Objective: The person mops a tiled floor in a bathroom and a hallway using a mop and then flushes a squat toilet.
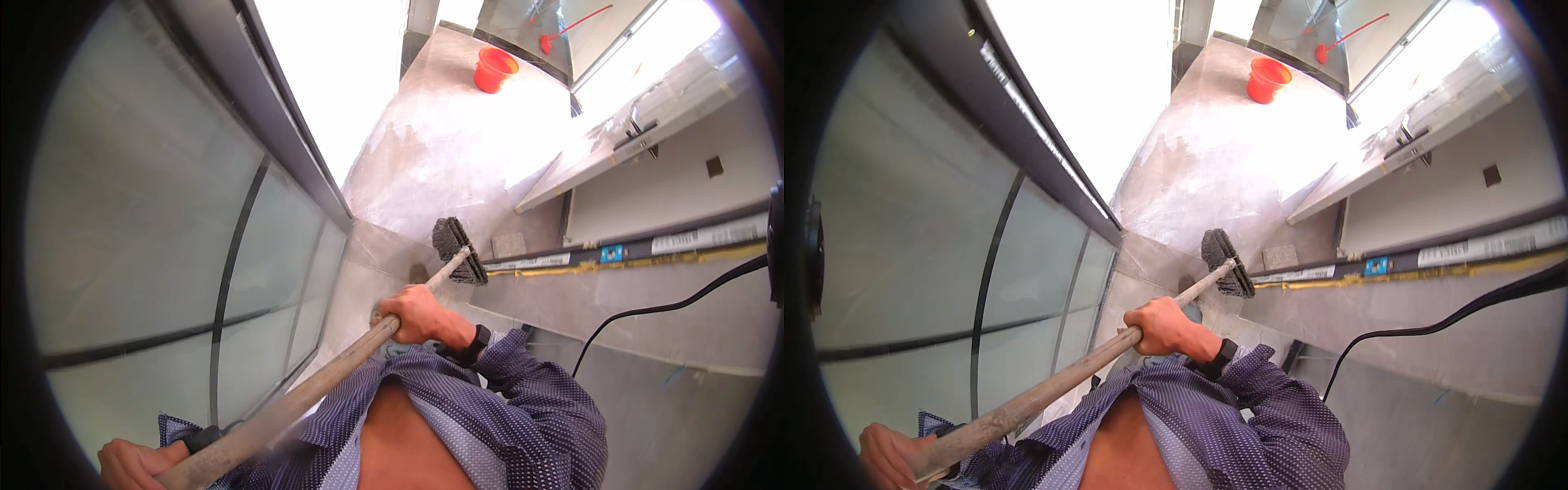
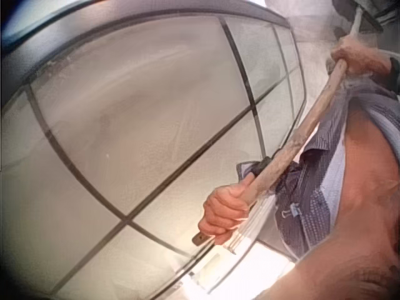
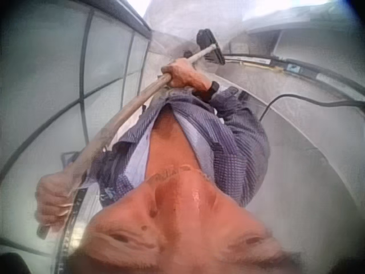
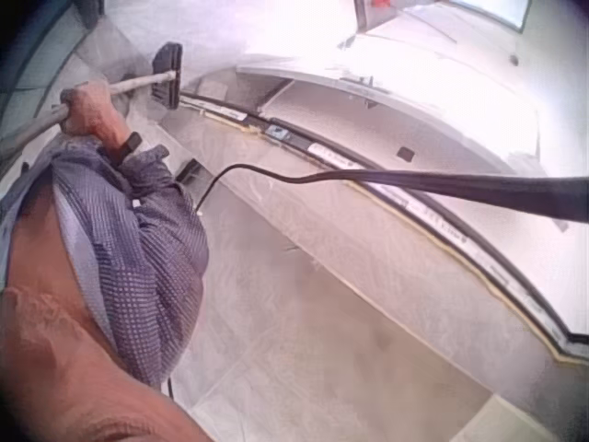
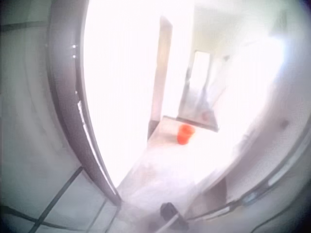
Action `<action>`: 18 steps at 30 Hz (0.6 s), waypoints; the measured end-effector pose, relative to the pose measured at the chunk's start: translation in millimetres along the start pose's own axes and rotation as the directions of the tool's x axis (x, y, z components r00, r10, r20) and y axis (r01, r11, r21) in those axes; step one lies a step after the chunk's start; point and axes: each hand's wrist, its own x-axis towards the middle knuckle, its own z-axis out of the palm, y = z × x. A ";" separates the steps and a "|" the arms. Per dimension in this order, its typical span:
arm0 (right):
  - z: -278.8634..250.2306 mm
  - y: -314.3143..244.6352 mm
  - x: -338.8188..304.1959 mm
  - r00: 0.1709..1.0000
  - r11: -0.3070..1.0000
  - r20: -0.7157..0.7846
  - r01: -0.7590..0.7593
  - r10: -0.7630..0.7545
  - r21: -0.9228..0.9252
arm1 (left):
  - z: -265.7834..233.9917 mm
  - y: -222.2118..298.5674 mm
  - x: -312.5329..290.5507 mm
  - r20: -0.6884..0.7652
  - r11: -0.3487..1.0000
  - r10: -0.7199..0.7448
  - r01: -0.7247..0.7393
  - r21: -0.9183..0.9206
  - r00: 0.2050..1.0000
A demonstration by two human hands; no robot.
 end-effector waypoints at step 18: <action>-237.6 297.9 270.3 0.981 0.964 -0.112 0.130 -0.159 -0.231 | -29.8 -309.8 56.2 -0.417 0.898 -0.200 0.336 0.283 0.887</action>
